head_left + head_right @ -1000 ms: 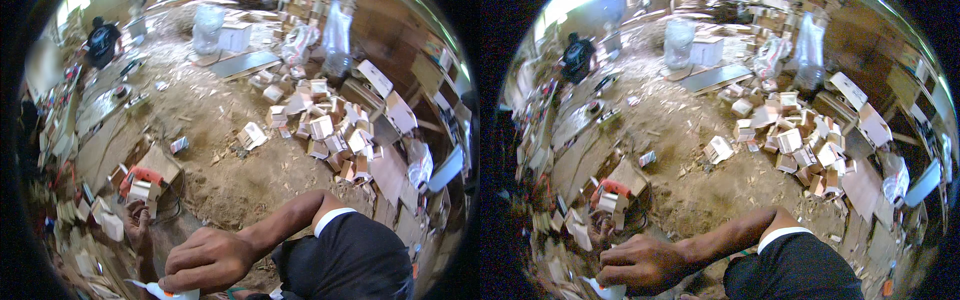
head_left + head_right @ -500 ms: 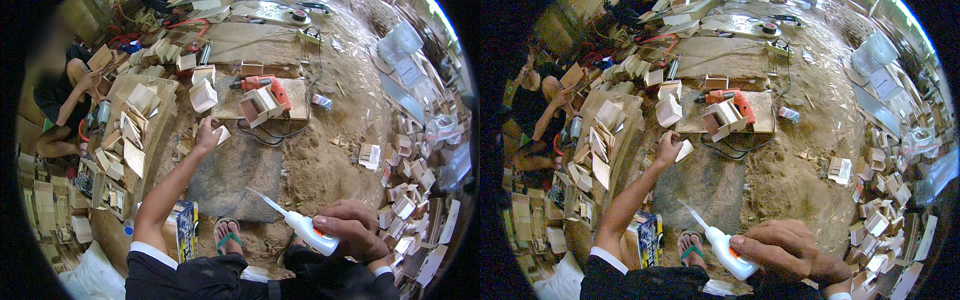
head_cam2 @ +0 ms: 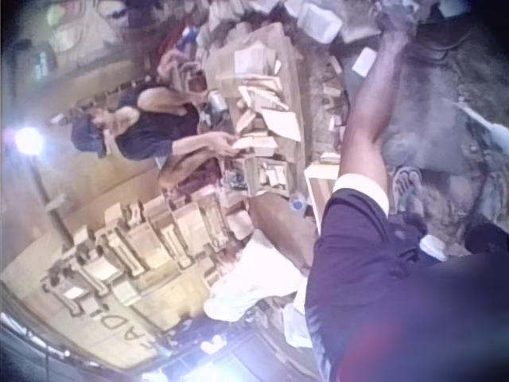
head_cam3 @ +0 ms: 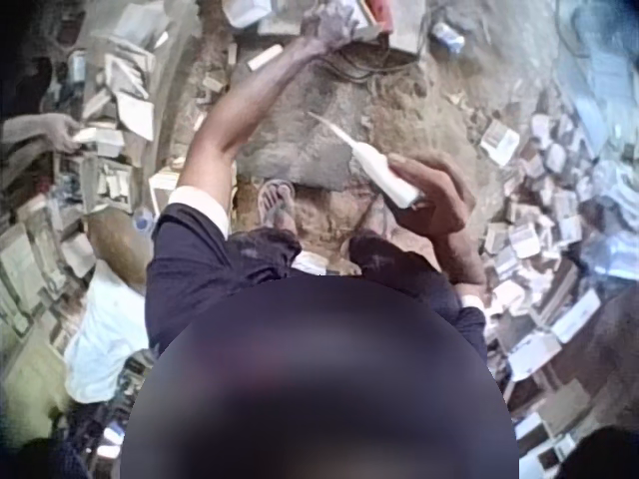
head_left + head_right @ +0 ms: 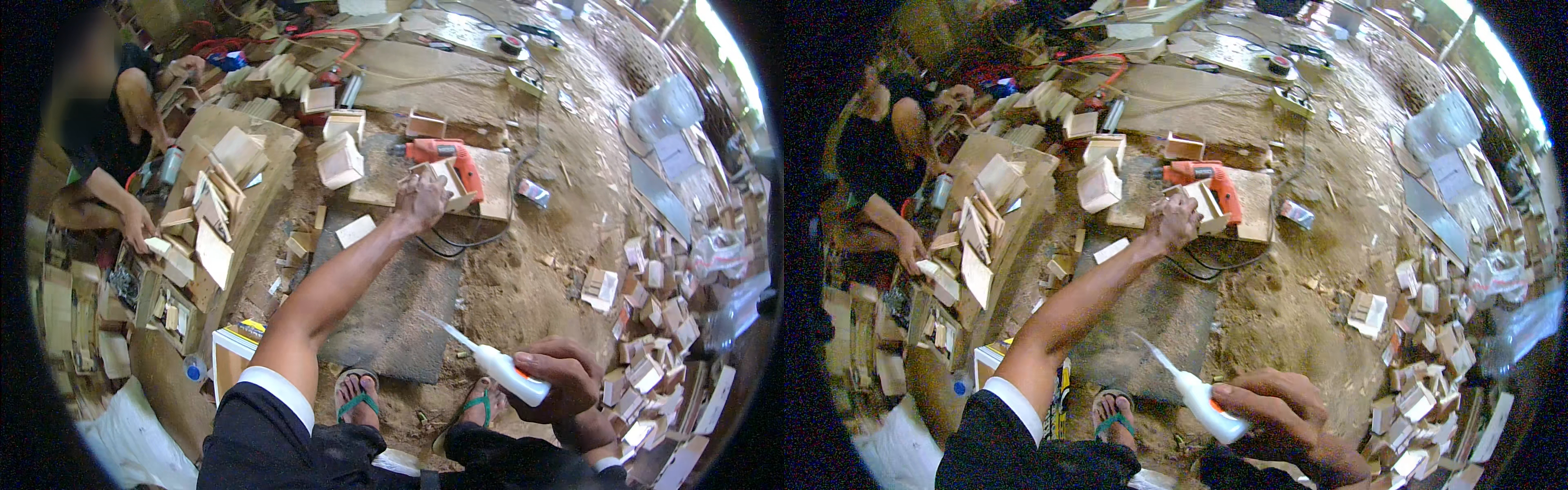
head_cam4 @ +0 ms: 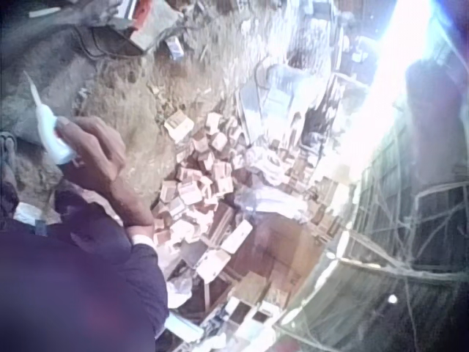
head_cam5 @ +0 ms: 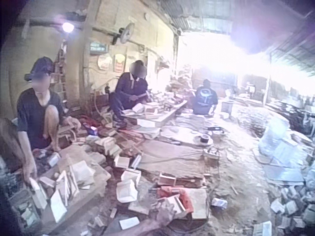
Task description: The person applies glue from a white tube to the edges of small wooden pieces and assembles them into small box-like structures. The person repeatedly picks up pieces, applies glue, and joins them together on a cluttered workshop floor.
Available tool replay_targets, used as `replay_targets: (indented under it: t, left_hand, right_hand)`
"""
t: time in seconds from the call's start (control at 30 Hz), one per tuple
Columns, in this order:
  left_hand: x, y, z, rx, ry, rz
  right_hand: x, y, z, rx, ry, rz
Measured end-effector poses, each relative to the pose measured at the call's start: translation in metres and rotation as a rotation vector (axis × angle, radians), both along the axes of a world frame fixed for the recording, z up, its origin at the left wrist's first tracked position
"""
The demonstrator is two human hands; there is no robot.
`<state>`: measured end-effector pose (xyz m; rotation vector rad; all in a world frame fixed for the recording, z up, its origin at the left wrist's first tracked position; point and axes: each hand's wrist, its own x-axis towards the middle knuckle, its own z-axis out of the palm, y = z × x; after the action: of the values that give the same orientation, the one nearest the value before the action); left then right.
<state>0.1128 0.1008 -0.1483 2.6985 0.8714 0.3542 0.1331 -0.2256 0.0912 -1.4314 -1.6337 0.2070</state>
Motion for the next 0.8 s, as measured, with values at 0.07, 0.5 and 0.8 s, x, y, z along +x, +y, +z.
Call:
replay_targets:
  t: [0.07,0.5,0.8]
  left_hand:
    - [-0.016,-0.003,-0.010,0.023,-0.138,0.090]
    - [-0.160,0.007,0.063,-1.505,-0.737,0.309]
    - [-0.174,-0.080,0.181,-1.453,-0.789,0.117]
  right_hand:
    - [-0.002,-0.001,-0.005,0.048,-0.034,-0.098]
    - [-0.007,0.003,-0.001,0.142,-0.194,-0.210]
    - [0.008,0.045,-0.016,0.223,-0.096,-0.224]
